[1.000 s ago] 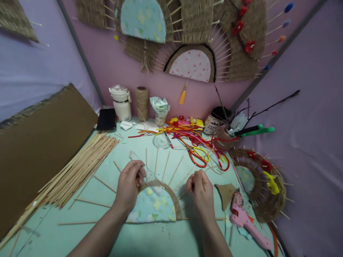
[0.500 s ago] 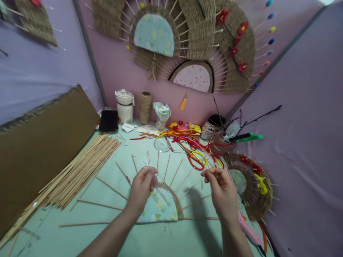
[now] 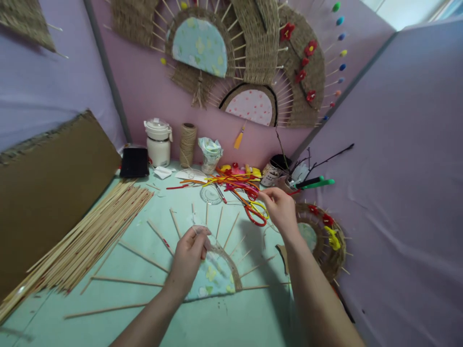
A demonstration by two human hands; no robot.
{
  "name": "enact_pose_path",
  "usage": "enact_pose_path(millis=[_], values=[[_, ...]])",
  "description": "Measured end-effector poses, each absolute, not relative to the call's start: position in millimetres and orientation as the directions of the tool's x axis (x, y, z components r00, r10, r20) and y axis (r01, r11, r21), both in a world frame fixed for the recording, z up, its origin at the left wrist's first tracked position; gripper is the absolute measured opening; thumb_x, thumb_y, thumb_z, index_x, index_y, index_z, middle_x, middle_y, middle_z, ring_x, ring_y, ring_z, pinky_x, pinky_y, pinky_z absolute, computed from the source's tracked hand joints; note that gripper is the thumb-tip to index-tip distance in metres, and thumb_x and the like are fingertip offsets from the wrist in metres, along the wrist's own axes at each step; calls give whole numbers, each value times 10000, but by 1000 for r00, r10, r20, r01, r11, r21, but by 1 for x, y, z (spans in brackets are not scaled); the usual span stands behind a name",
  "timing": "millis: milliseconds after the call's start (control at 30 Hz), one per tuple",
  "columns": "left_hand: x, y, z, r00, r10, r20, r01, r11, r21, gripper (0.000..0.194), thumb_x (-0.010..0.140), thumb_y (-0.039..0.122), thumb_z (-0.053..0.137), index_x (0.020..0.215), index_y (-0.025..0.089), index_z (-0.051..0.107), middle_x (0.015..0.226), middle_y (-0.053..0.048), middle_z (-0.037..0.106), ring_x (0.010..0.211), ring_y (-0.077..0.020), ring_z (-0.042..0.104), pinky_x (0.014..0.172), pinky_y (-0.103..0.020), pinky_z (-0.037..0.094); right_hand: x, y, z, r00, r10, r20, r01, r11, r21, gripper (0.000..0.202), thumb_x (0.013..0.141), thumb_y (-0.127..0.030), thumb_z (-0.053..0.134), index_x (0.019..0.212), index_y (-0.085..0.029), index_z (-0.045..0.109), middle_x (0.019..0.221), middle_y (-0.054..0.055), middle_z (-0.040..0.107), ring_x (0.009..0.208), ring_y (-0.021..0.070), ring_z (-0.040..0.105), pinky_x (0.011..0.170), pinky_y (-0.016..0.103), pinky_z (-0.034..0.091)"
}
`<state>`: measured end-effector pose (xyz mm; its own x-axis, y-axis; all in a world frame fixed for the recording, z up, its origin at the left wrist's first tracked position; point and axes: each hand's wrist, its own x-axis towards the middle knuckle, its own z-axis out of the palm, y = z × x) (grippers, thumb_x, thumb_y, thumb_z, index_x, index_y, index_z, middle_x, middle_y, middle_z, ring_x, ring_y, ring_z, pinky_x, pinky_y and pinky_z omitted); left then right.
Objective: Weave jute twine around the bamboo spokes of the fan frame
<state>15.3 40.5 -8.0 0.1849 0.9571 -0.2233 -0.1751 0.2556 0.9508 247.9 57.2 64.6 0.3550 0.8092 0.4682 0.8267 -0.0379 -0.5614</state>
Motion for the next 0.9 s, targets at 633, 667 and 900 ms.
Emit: enact_pose_path(millis=[633, 667, 900], values=[[25, 26, -8, 316, 920, -230, -186, 298, 936, 174, 789, 364, 510, 772, 197, 556, 540, 56, 487, 447, -83, 377, 447, -215, 272, 181, 186, 29, 245, 960, -133, 968, -234, 94, 290, 818, -182, 552, 1084, -116, 647, 1070, 212, 656, 1023, 303, 605, 793, 365, 447], [25, 26, -7, 317, 920, -232, -182, 300, 937, 171, 789, 360, 508, 773, 197, 555, 540, 55, 488, 448, -83, 378, 447, -215, 272, 182, 183, 37, 243, 963, -113, 966, -231, 113, 283, 832, -164, 526, 1085, -114, 644, 1070, 220, 653, 1051, 312, 589, 814, 384, 435], [26, 24, -5, 302, 925, -230, -186, 293, 938, 176, 777, 364, 521, 777, 192, 561, 543, 50, 504, 449, -84, 384, 450, -218, 283, 202, 114, 89, 212, 977, 17, 963, -211, 167, 382, 822, -87, 466, 1165, -185, 604, 895, 182, 691, 918, 308, 632, 758, 398, 418]])
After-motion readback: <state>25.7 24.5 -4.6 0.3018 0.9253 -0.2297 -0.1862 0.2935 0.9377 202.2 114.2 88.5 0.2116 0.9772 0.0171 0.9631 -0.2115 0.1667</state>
